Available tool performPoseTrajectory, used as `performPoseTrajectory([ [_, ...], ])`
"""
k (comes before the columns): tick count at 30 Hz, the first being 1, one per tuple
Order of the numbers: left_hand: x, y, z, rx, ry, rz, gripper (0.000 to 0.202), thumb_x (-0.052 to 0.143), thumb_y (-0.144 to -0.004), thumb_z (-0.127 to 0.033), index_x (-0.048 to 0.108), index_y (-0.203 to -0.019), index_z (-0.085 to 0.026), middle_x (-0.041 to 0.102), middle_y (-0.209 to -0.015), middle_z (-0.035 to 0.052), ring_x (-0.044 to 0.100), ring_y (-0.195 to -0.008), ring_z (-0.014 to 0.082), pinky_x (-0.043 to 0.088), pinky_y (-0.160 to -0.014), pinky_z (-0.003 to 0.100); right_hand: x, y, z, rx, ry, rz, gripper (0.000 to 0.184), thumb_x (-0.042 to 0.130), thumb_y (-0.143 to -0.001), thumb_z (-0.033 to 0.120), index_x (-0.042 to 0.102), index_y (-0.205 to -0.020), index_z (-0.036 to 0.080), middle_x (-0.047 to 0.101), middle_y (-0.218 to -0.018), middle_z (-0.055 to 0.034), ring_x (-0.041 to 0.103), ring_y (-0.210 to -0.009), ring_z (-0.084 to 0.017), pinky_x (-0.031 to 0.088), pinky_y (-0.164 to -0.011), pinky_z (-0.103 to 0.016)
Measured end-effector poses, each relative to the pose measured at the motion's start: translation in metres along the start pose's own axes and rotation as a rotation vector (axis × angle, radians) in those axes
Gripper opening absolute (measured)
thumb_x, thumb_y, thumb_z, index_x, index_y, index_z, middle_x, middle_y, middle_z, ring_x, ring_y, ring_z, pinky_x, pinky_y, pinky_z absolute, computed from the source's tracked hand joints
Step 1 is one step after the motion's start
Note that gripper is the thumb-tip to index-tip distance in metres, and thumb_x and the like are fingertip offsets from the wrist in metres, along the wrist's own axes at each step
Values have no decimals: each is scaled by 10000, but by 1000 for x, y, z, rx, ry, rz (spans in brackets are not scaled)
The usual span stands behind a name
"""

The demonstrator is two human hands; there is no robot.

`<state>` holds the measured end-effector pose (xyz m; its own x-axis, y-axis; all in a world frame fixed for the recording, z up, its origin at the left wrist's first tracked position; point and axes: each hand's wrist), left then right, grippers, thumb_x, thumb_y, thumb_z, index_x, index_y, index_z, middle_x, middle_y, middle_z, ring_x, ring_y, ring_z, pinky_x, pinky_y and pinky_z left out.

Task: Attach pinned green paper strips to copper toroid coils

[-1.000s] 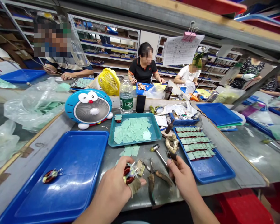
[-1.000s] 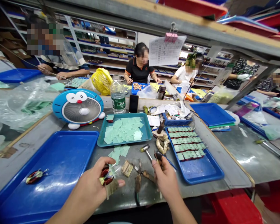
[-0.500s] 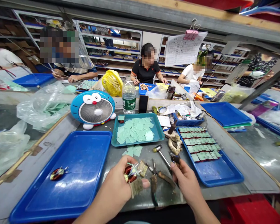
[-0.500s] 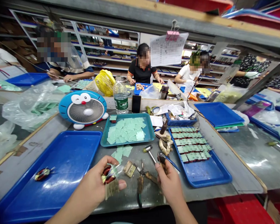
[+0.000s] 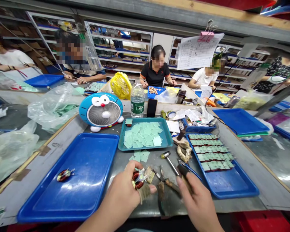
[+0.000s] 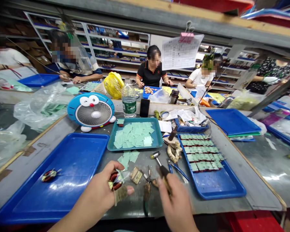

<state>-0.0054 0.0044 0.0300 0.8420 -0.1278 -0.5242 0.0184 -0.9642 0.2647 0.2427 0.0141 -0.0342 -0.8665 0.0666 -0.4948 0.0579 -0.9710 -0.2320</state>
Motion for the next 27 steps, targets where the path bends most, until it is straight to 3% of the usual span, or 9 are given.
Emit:
performPoseTrajectory([
  [2,3,-2,5,57,-129,-18,375,770,-786,-388,542,-1055,-260,678,-753,-48,634,-694,209,417,-639,285,-4,1,28,-401,244,115,167,565,-1007,217,566,-840,216,617,-779,-19,574,-686,-165,402,-643,-274],
  [3,4,-2,7,86,-183,-24,352,750,-805,-385,548,-1068,-266,701,-778,-40,652,-715,220,424,-647,294,-4,0,41,-536,342,127,159,524,-1011,170,556,-861,214,637,-811,-28,575,-701,-174,394,-663,-289],
  [6,7,-2,10,163,-286,-62,270,679,-865,-354,581,-1107,-286,752,-889,-22,704,-795,237,457,-691,316,-4,-9,68,-740,514,121,203,442,-1031,150,534,-861,213,642,-795,-26,531,-659,-195,336,-655,-338],
  [10,7,0,12,245,-351,-104,286,669,-874,-293,633,-1158,-306,766,-1074,-1,739,-947,254,500,-772,334,-5,-20,78,-817,569,161,326,307,-1069,180,569,-876,207,662,-870,-63,526,-692,-220,301,-668,-370],
  [13,6,2,14,289,-358,-110,312,691,-866,-285,646,-1174,-302,764,-1104,10,745,-960,253,514,-782,329,-8,-23,78,-834,573,177,354,294,-1064,163,577,-854,199,659,-889,-79,513,-701,-222,286,-671,-378],
  [21,4,4,16,353,-366,-107,415,619,-817,-114,640,-1175,-321,762,-1105,-12,740,-972,225,518,-783,301,-15,-21,77,-805,625,285,157,461,-960,125,578,-903,212,640,-910,-60,481,-727,-235,274,-686,-389],
  [27,6,4,18,427,-579,-109,555,522,-718,-5,645,-1182,-284,754,-1068,35,727,-942,267,505,-774,343,-17,-24,83,-825,714,352,98,597,-845,158,563,-898,232,618,-878,-32,460,-713,-231,277,-684,-393],
])
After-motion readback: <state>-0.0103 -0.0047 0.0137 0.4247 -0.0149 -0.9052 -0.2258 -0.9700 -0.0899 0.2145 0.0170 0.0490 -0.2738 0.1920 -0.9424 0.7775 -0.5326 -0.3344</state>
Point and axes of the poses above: each hand's wrist, its own y-axis away from the middle knuckle, its own x-axis out of the palm, z = x × y
